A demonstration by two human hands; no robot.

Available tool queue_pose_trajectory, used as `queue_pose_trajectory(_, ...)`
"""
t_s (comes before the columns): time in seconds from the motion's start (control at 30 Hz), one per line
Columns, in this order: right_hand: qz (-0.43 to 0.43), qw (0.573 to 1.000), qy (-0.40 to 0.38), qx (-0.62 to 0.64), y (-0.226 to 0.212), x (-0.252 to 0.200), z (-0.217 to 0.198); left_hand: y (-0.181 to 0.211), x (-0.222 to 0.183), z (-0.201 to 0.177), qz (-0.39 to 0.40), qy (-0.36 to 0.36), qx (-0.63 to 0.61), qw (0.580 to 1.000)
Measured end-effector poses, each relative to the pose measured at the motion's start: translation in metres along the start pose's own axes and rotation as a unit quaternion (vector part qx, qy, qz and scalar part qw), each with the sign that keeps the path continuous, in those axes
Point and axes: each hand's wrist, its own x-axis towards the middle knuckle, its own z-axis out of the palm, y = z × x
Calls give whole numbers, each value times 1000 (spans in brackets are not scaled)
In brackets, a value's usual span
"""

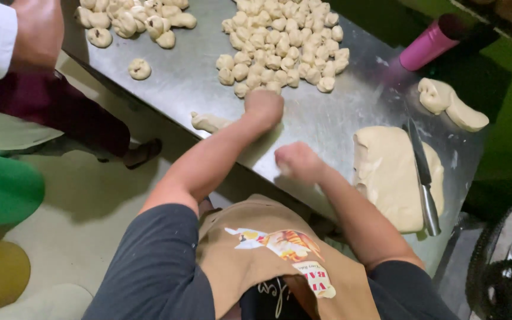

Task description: Portioning and rolling dough into small balls on a metal table in a bakery.

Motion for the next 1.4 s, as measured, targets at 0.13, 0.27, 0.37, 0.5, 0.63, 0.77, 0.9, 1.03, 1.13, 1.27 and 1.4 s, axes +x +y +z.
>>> queue_pose_trajectory(0.13,-68,833,547,-37,-84,42,-76,-9,-86,-119,29,-54,-107,992)
queue_pose_trajectory(0.27,301,913,272,52,-22,40,-27,-11,-112,-144,153,-61,-223,961)
queue_pose_trajectory(0.37,302,878,352,123,-28,56,-11,-19,-103,-139,181,-73,-328,924)
queue_pose_trajectory(0.5,334,818,459,93,-47,56,-11,-21,-107,-118,164,-97,-391,900)
queue_pose_trajectory(0.63,459,804,355,126,-42,63,-44,26,-96,-94,188,-43,-246,950)
queue_pose_trajectory(0.77,530,842,64,78,-55,57,-67,44,-77,-71,149,-1,-40,988)
queue_pose_trajectory(0.9,214,832,32,510,-90,20,-26,8,-39,-79,-44,-108,-11,993)
queue_pose_trajectory(1.03,-38,822,568,19,-58,26,-79,12,-87,-150,-36,-99,-157,982)
queue_pose_trajectory(1.13,384,915,81,95,-18,5,-78,29,-114,-139,31,-77,-133,988)
queue_pose_trajectory(1.27,220,909,233,267,2,10,-28,36,-131,-142,63,-65,-267,959)
queue_pose_trajectory(1.4,127,893,418,109,-11,18,-27,27,-123,-105,33,-56,-303,951)
